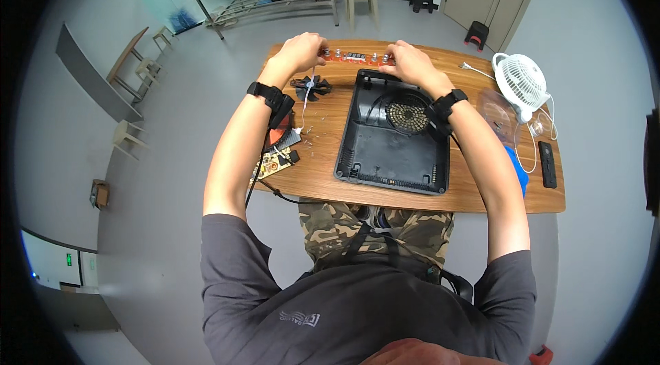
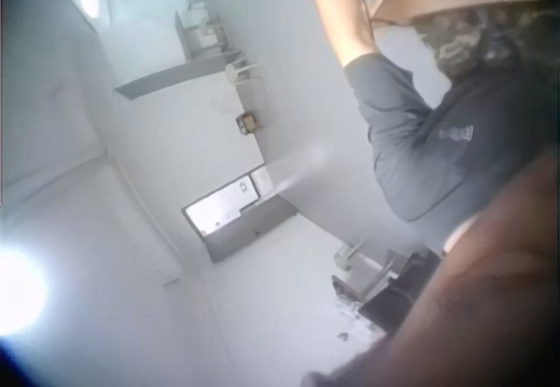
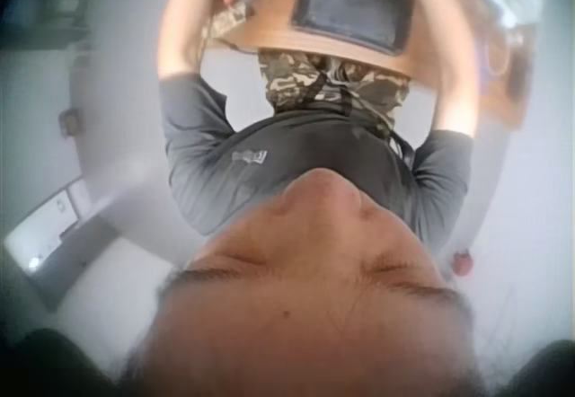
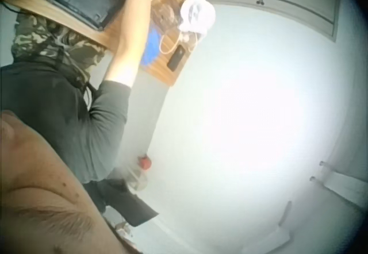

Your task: The person disassembles a small electronic device on a wooden table, using a screwdriver to remove screws and separate components. They remove a fan, circuit board, and casing parts, then wipe the interior with a blue cloth.

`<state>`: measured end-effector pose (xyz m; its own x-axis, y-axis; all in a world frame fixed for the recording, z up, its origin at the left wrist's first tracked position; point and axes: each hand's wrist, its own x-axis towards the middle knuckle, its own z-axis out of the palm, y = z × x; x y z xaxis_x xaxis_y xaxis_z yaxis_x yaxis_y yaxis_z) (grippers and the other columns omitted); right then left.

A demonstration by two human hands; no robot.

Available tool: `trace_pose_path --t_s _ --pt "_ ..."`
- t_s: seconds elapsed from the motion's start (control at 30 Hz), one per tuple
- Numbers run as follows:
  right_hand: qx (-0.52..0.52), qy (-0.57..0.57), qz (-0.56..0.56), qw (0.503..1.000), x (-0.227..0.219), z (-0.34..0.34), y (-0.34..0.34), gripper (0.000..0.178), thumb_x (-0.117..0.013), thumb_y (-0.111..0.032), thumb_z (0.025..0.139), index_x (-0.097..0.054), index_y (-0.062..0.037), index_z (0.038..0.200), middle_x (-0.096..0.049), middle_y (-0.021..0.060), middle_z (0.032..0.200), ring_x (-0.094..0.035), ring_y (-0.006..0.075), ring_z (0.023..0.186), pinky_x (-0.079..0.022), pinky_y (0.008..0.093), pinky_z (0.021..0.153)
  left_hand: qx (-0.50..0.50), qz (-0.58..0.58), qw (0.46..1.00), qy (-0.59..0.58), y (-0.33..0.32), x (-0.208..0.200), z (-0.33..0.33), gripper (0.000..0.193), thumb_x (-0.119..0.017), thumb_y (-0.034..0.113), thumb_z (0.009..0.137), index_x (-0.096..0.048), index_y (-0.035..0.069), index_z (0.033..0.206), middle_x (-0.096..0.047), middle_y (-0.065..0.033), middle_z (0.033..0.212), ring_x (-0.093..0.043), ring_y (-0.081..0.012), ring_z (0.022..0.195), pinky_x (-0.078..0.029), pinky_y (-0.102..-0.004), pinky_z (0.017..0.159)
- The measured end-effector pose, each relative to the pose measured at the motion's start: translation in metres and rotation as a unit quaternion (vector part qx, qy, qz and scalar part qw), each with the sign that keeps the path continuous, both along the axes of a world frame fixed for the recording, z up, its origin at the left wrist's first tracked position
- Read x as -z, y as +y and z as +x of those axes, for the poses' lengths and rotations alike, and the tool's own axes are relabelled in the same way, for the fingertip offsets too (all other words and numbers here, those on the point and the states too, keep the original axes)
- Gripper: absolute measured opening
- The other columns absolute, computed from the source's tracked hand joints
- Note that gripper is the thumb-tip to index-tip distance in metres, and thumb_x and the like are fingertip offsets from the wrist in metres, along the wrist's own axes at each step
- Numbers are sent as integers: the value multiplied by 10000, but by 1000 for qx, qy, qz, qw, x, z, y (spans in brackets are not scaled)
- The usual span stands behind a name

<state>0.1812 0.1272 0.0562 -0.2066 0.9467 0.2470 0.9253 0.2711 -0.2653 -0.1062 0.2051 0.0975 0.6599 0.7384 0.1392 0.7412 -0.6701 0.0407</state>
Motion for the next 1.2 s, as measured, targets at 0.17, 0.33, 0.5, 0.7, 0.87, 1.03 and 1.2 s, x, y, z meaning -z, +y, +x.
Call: trace_pose_path --t_s 0.17,0.33,0.5,0.7,0.87,1.03,1.2 --pt "-15 -39 -3 999 13 -42 29 467 -796 -406 838 -678 -32 1091 -644 175 1152 -641 375 1105 -529 470 931 -42 -16 998 51 25 23 -34 336 -835 197 771 -731 113 1080 -727 -112 1040 -682 -340 1020 -556 -445 849" --pt "-2 -77 -26 997 39 -75 73 448 -812 -398 814 -692 -37 1050 -664 184 1136 -653 382 1080 -542 468 910 -77 16 994 75 58 61 -50 290 -854 169 738 -727 109 992 -739 -129 1025 -710 -333 992 -578 -450 831" --pt "14 -101 -72 992 62 -87 109 492 -858 -421 769 -755 -39 1062 -707 186 1158 -696 361 1074 -573 443 888 -95 -14 992 83 96 95 -53 328 -842 186 730 -731 131 1033 -740 -125 1070 -706 -320 1038 -580 -447 864" --pt "30 -131 -136 981 81 -94 151 449 -868 -362 765 -761 -48 1068 -738 166 1126 -708 329 1077 -580 430 887 -105 7 985 135 130 129 -39 352 -803 172 729 -700 94 1056 -724 -119 1096 -703 -332 1027 -581 -448 859" --pt "40 -130 -185 973 92 -95 175 432 -860 -340 781 -760 -42 1076 -742 155 1133 -705 326 1088 -577 423 893 -111 -30 987 116 154 149 -36 316 -793 127 761 -699 80 1059 -719 -120 1106 -686 -320 1071 -563 -429 889" --pt "58 -144 -197 968 102 -105 182 393 -847 -321 807 -766 -60 1089 -747 144 1128 -708 314 1085 -575 406 895 -122 -57 983 125 167 163 -39 393 -839 166 737 -713 105 1104 -723 -119 1111 -680 -312 1091 -556 -430 895" --pt "44 -148 -218 964 112 -97 194 383 -851 -325 802 -769 -70 1076 -751 142 1116 -718 306 1062 -586 414 855 -111 -73 986 98 170 169 -39 299 -821 114 732 -727 90 1015 -744 -138 1072 -703 -331 1045 -573 -431 871"
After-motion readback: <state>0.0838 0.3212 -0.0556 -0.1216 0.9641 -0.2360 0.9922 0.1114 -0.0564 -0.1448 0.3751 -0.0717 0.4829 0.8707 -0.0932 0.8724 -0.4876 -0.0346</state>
